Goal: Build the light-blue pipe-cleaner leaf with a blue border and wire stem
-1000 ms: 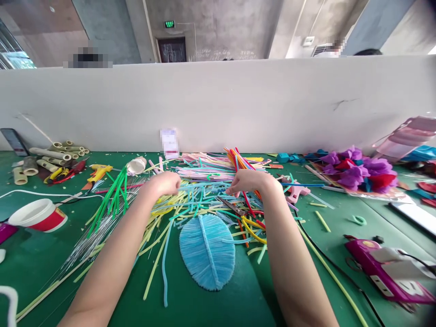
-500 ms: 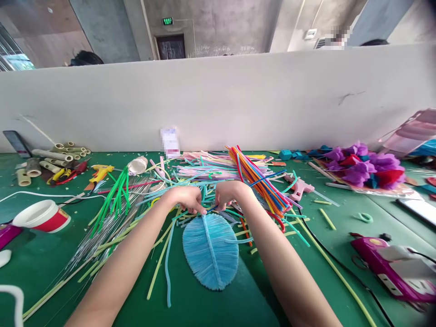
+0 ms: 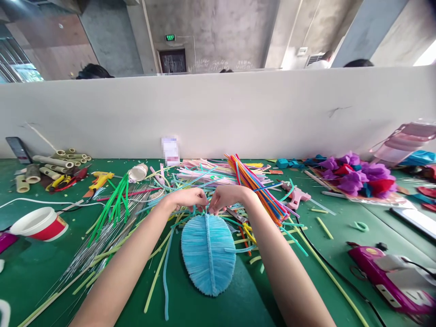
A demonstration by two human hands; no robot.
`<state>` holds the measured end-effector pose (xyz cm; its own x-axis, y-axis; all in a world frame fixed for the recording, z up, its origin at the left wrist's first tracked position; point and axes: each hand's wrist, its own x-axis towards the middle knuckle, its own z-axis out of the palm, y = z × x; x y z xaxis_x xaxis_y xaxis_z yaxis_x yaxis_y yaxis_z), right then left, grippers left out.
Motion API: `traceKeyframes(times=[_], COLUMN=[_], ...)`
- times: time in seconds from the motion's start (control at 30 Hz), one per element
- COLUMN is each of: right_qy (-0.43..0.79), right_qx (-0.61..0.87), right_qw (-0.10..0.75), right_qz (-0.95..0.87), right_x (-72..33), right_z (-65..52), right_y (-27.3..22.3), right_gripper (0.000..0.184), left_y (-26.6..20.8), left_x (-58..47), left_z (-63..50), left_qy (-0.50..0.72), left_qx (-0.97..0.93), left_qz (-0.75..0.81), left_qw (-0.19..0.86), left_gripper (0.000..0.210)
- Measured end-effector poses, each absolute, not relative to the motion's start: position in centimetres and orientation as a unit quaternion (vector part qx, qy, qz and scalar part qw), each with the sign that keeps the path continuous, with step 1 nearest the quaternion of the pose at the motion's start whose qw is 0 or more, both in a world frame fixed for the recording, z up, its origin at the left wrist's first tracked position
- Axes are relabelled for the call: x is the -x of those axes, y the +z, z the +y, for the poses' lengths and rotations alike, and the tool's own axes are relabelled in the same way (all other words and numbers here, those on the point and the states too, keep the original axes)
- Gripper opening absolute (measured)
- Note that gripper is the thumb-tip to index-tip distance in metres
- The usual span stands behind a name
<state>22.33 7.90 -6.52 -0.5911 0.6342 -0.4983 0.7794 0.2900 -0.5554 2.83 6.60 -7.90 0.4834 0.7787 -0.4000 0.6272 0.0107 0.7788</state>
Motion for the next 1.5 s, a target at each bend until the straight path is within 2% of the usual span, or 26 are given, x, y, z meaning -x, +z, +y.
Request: traceKeyframes(times=[0.27, 0.37, 0.57, 0.8, 1.0, 1.5], right_qy=[-0.445, -0.459, -0.27, -0.172, -0.155, -0.147], right_qx=[-0.38, -0.345, -0.408, -0.431, -0.454, -0.428], right_qw=[0.012, -0.072, -0.236, -0.301, -0.269, -0.287], right_qz=[0.811, 0.816, 0.839, 0.833, 0.835, 0.844], right_x=[-24.7, -24.7, -23.3, -22.2, -22.1, -21.0], right_z=[6.5, 4.9, 2.1, 2.3, 3.3, 4.9], right_y=[-3.7, -1.6, 1.1, 0.4, -0.2, -2.3], right_gripper=[0.031, 0.034, 0.023, 0.014, 0.012, 0.016], left_y=[-4.2, -2.1, 0.1, -0.9, -1.6, -3.6], left_x=[-0.4, 0.5, 0.6, 0.0, 0.4, 0.1], left_z=[5.5, 4.4, 2.9, 3.7, 4.4, 6.2], left_qy=[0.03, 0.096, 0.33, 0.367, 0.368, 0.383], left_qx=[-0.679, -0.721, -0.75, -0.763, -0.768, -0.752], left_qz=[0.376, 0.361, 0.349, 0.363, 0.346, 0.331], left_qw=[0.629, 0.583, 0.455, 0.389, 0.394, 0.423], left_gripper=[0.043, 0.035, 0.021, 0.025, 0.03, 0.032])
